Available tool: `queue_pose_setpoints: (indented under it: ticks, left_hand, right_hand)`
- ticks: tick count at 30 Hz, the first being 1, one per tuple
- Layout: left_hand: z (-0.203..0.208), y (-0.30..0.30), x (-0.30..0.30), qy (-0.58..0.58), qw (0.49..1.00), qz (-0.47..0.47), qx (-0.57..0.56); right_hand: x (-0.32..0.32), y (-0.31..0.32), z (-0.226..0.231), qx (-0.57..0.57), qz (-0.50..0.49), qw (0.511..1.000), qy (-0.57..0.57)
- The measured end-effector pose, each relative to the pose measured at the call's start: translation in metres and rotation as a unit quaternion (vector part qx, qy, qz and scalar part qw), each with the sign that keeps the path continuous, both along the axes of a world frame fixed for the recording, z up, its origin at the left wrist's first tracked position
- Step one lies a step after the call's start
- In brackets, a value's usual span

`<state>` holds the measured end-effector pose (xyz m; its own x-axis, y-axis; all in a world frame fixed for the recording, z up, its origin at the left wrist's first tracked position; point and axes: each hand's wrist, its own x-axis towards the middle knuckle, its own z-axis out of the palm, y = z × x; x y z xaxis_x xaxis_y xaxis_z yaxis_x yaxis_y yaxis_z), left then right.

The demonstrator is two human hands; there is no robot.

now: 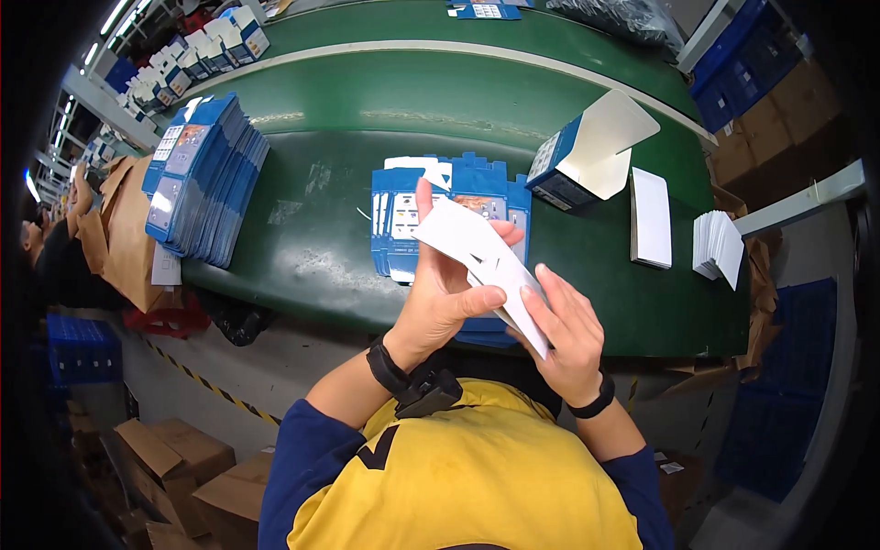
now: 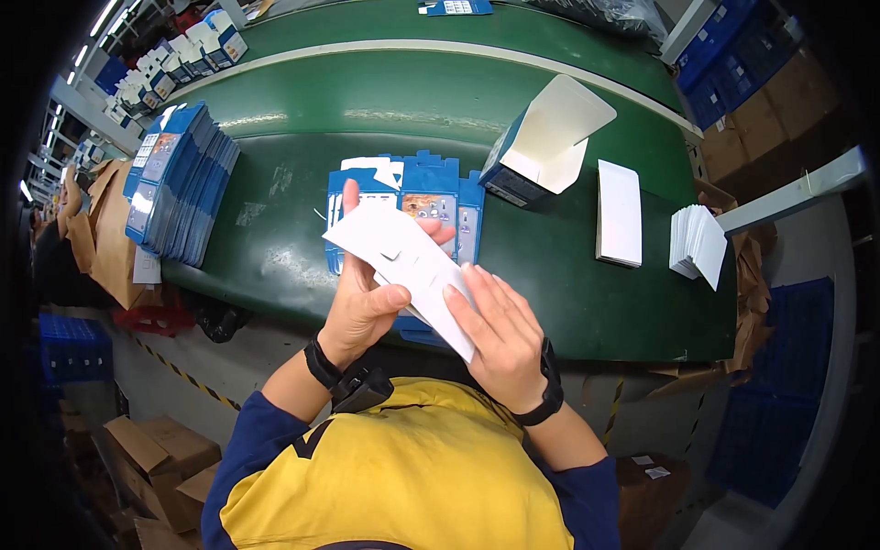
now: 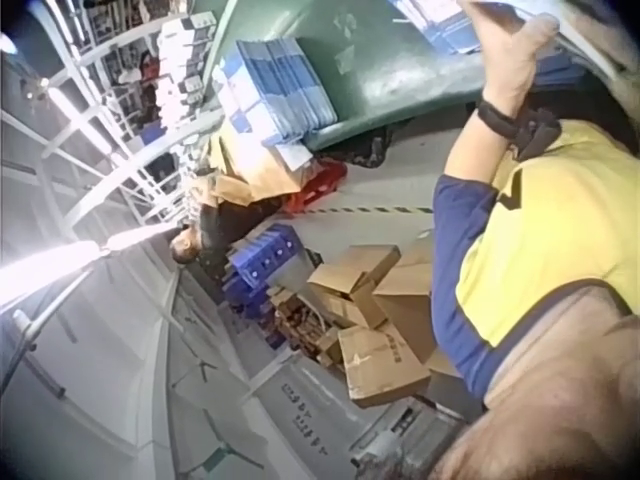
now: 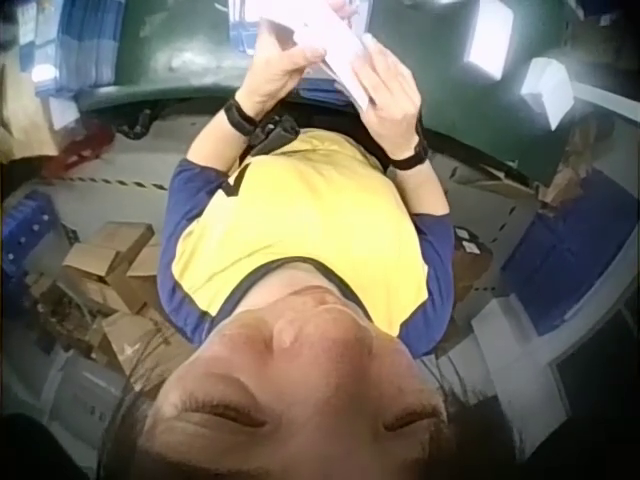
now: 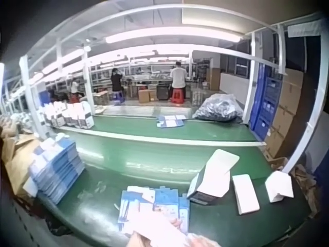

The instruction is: The person folds a blue cardboard box by hand, inserts a white paper manual and a brown cardboard divider, and then places the assembled box onto the table. This process is repeated with additional boxes and components.

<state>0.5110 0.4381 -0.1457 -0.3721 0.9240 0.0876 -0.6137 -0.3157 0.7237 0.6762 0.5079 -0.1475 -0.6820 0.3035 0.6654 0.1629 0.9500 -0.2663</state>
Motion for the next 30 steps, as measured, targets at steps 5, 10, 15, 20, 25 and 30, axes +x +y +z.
queue_pose_setpoints:
  ticks: [5,10,15,20,25,30]
  left_hand:
    - [-0.001,-0.001,-0.007,0.095,0.994,0.005,0.055]
    - [-0.009,-0.006,-0.002,0.114,0.985,-0.075,0.103]
    - [-0.011,-0.002,0.003,0.079,0.993,-0.045,0.077]
    - [-0.014,0.003,0.008,0.039,0.998,0.008,0.044]
    - [-0.009,0.002,0.01,0.04,0.999,-0.021,-0.014]
    - [-0.01,0.006,0.018,0.005,1.0,0.015,-0.007]
  right_hand:
    - [0.004,0.003,0.013,-0.347,0.113,0.93,-0.034]
    - [-0.001,0.007,0.013,-0.335,0.135,0.932,-0.037]
    - [-0.005,0.002,0.013,-0.33,0.115,0.935,-0.058]
    - [-0.008,0.012,0.005,-0.377,0.113,0.916,-0.071]
    - [-0.014,0.021,0.007,-0.508,0.16,0.844,-0.069]
    - [-0.018,0.018,0.012,-0.577,0.156,0.801,-0.032]
